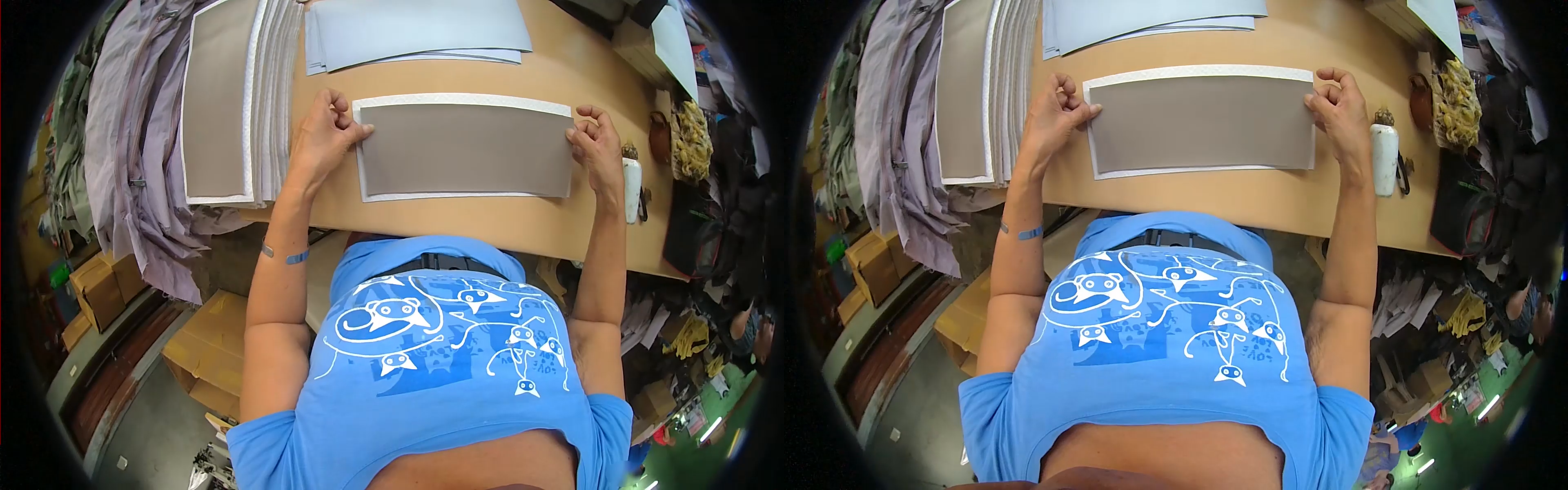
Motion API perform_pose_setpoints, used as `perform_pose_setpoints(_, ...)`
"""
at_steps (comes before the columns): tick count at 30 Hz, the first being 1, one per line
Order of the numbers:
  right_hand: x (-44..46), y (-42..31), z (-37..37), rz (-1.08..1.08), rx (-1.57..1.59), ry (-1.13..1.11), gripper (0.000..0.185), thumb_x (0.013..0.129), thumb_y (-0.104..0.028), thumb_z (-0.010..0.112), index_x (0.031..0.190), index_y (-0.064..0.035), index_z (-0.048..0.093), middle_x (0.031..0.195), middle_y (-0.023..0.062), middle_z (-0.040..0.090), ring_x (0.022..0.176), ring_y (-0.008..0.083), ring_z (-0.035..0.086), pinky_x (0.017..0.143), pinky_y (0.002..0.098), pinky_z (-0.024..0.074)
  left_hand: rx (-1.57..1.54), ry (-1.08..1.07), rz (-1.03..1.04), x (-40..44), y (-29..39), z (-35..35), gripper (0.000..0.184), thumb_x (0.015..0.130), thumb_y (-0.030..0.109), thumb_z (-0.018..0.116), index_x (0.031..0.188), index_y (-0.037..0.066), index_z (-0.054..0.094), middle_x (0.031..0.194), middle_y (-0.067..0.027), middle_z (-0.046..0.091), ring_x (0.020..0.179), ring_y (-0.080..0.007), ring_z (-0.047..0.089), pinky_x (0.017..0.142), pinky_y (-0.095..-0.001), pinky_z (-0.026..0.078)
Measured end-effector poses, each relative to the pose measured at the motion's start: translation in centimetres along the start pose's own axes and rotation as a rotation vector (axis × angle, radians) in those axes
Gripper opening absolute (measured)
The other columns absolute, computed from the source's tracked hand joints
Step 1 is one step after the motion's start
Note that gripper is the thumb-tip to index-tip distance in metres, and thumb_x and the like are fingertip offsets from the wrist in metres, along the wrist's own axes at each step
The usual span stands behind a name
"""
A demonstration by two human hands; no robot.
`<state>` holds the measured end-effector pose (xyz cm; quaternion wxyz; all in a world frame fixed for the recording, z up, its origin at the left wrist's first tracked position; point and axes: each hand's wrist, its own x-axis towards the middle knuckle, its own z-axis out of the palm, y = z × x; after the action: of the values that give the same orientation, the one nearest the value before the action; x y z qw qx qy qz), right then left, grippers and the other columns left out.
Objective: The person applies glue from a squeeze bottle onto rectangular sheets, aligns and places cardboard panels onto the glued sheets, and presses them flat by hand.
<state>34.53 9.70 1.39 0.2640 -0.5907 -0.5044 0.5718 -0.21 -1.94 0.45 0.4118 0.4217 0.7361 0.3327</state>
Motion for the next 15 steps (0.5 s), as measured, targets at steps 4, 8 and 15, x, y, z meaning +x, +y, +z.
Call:
perform_pose_setpoints(4,0.2,0.9,0.0,-0.079,-0.019,0.013,0.038,0.078,-0.002,0.061,0.113,-0.0029,0.044,0.072,-0.0037,0.052,0.062,0.0036,0.046,0.054,0.0174,0.0366,0.011,0.015,-0.021,0.0,-0.1,0.1,0.033,0.070,0.001,0.072,0.084,0.005,0.043,0.064,0.0006,0.046,0.061,-0.0071,0.046,0.055,-0.0216,0.042)
perform_pose_setpoints(8,0.5,2.0,0.1,-0.209,-0.121,0.083,0.035,0.077,-0.002,0.062,0.109,-0.0012,0.049,0.071,-0.0013,0.056,0.064,0.0063,0.050,0.057,0.0200,0.0413,-0.034,0.015,-0.061,0.1,0.0,0.3,0.033,0.070,0.000,0.071,0.085,0.005,0.043,0.065,0.0001,0.047,0.061,-0.0072,0.047,0.055,-0.0212,0.042)
perform_pose_setpoints(15,0.4,1.7,0.9,-0.273,-0.365,0.206,0.036,0.074,-0.007,0.065,0.108,-0.0040,0.052,0.070,0.0030,0.061,0.065,0.0119,0.057,0.064,0.0262,0.0466,0.077,0.057,0.015,0.2,-0.6,0.5,0.033,0.071,0.002,0.072,0.084,0.005,0.042,0.063,-0.0010,0.046,0.057,-0.0085,0.044,0.053,-0.0237,0.041)
